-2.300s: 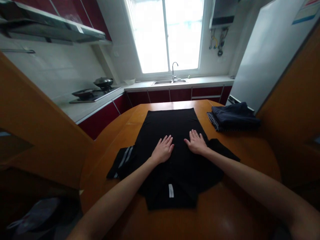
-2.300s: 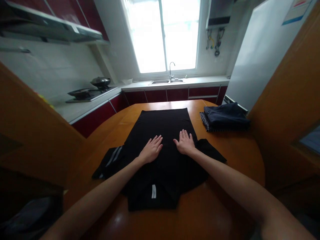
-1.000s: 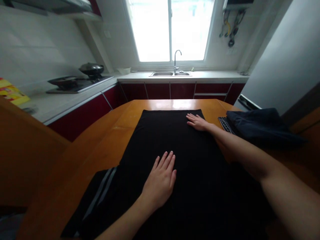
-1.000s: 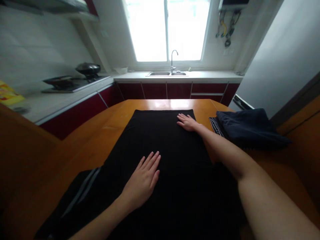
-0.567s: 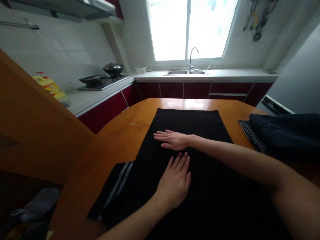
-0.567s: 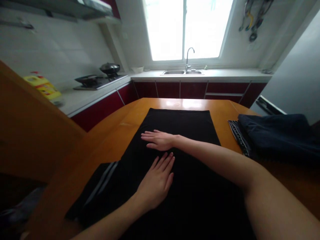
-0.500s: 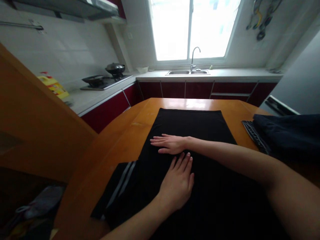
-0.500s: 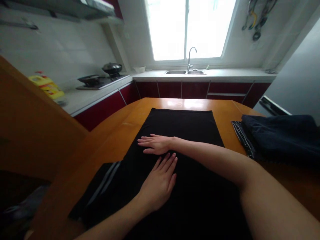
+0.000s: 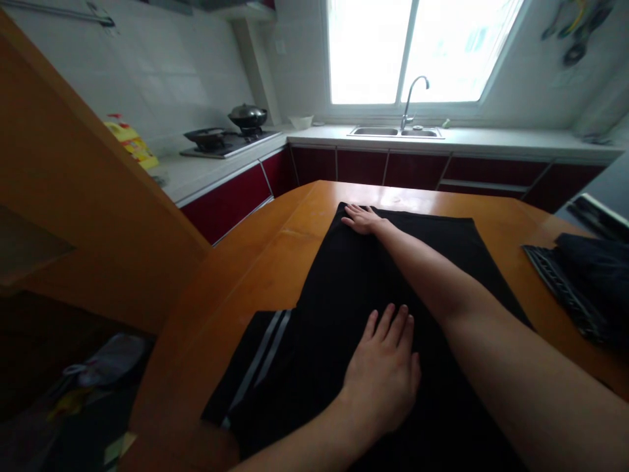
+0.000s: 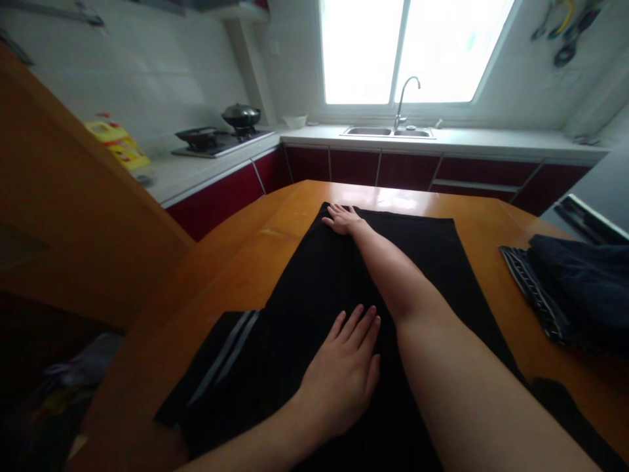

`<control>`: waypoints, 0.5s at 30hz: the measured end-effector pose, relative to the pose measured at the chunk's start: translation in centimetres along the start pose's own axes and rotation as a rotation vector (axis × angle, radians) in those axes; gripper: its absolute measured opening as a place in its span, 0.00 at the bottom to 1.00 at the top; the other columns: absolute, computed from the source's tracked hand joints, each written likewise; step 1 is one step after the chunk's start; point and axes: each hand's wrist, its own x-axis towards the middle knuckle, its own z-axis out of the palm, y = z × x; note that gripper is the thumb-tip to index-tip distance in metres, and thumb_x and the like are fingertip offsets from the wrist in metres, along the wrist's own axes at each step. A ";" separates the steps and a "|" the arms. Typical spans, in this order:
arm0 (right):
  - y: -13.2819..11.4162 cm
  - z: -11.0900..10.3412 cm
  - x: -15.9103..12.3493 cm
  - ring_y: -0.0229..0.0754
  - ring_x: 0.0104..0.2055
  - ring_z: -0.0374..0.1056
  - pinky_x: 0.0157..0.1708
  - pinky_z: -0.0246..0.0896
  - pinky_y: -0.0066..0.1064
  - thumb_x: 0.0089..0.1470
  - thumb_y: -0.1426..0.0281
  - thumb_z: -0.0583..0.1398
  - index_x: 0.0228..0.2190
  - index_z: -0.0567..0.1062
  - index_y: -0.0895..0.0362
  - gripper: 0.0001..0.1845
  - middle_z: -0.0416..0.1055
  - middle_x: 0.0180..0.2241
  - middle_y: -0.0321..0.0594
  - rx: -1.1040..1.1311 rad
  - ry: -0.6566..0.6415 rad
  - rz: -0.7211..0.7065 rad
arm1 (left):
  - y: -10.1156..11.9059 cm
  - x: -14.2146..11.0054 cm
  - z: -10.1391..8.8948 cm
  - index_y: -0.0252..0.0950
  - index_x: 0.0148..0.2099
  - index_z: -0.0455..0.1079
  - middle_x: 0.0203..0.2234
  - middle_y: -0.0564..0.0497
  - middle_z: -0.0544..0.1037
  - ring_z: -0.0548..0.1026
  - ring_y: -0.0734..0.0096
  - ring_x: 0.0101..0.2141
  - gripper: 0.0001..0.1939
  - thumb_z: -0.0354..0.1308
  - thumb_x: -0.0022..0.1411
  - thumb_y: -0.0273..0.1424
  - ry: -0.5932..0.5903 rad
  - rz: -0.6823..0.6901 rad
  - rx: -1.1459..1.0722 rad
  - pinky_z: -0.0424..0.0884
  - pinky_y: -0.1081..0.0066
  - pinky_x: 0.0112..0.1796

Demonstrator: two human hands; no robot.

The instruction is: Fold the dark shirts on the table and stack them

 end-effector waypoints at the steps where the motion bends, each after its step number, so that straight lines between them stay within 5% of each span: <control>1: -0.1 -0.1 -0.3 0.53 0.73 0.32 0.68 0.27 0.58 0.68 0.51 0.42 0.70 0.47 0.62 0.39 0.36 0.72 0.48 0.000 0.025 -0.009 | 0.0 0.0 0.0 0.33 0.72 0.52 0.71 0.48 0.50 0.44 0.59 0.70 0.29 0.37 0.76 0.40 0.000 0.002 0.000 0.49 0.52 0.68; 4: -1.5 -0.2 -2.9 0.48 0.74 0.31 0.69 0.26 0.53 0.68 0.53 0.42 0.70 0.47 0.56 0.36 0.36 0.72 0.42 0.034 0.072 -0.159 | 0.0 0.1 0.0 0.33 0.72 0.52 0.70 0.47 0.52 0.44 0.59 0.70 0.29 0.36 0.76 0.40 0.013 0.000 -0.001 0.49 0.52 0.67; 8: -3.0 0.2 -9.2 0.44 0.73 0.32 0.70 0.26 0.48 0.69 0.53 0.44 0.70 0.48 0.48 0.33 0.39 0.72 0.33 0.127 -0.047 -0.432 | -0.2 0.2 0.1 0.35 0.72 0.52 0.70 0.47 0.53 0.44 0.59 0.70 0.29 0.37 0.76 0.40 0.039 0.006 -0.018 0.50 0.52 0.67; 15: 1.6 -1.0 -19.3 0.46 0.73 0.35 0.70 0.27 0.49 0.68 0.57 0.45 0.69 0.51 0.50 0.31 0.42 0.71 0.35 0.157 -0.065 -0.216 | -1.3 0.4 -1.3 0.33 0.73 0.47 0.71 0.42 0.46 0.43 0.55 0.70 0.36 0.37 0.74 0.50 -0.190 0.088 -0.054 0.49 0.49 0.66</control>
